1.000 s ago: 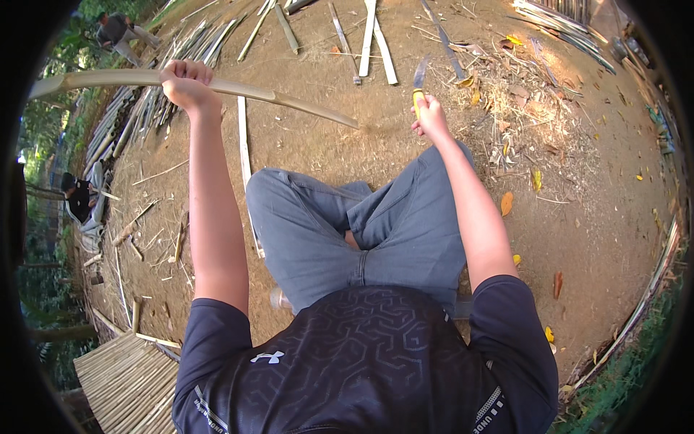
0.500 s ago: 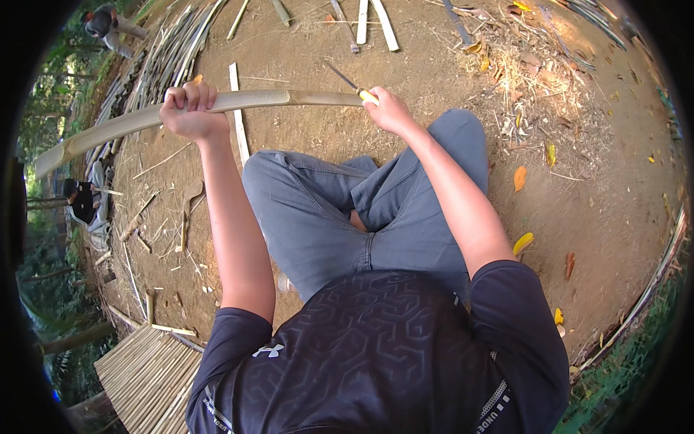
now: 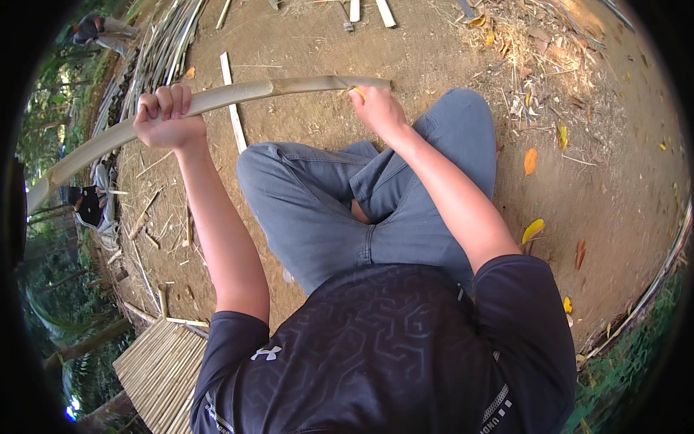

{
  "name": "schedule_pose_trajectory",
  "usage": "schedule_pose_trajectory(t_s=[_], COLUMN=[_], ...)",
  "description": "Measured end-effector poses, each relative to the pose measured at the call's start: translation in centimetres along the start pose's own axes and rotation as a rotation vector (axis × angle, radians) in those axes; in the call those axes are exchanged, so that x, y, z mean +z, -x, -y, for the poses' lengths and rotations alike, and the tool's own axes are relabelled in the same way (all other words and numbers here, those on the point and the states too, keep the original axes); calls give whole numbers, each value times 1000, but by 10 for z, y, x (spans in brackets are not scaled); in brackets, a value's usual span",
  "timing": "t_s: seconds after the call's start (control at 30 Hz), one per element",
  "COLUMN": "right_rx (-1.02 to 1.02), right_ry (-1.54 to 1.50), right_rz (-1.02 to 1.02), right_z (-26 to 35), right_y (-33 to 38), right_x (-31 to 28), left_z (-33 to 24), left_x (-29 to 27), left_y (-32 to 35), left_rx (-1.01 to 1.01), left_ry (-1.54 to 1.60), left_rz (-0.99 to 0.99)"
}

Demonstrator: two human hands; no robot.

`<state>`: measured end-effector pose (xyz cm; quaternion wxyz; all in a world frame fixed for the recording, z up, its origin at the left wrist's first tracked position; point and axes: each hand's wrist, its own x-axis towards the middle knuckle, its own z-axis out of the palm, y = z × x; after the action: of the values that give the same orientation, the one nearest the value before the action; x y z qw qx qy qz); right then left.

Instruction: The person shaves a strip of bamboo with a knife, moving the blade along the length of the wood while holding it in their hands.

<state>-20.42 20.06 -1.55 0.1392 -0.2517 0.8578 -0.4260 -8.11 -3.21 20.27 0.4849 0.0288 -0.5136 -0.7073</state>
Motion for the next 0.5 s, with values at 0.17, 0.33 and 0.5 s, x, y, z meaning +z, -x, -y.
schedule_pose_trajectory(t_s=[0.17,0.33,0.5], right_rx=[125,167,67], right_ry=[-105,45,8], right_rz=[163,76,97], right_z=[1,-28,-19], right_y=[-13,-28,-25], right_x=[-9,7,9], left_z=[1,4,4], left_x=[-4,-10,-17], left_y=[-4,-7,-7], left_rx=[8,3,1], left_ry=[-57,-18,-34], left_rz=[-72,-73,-107])
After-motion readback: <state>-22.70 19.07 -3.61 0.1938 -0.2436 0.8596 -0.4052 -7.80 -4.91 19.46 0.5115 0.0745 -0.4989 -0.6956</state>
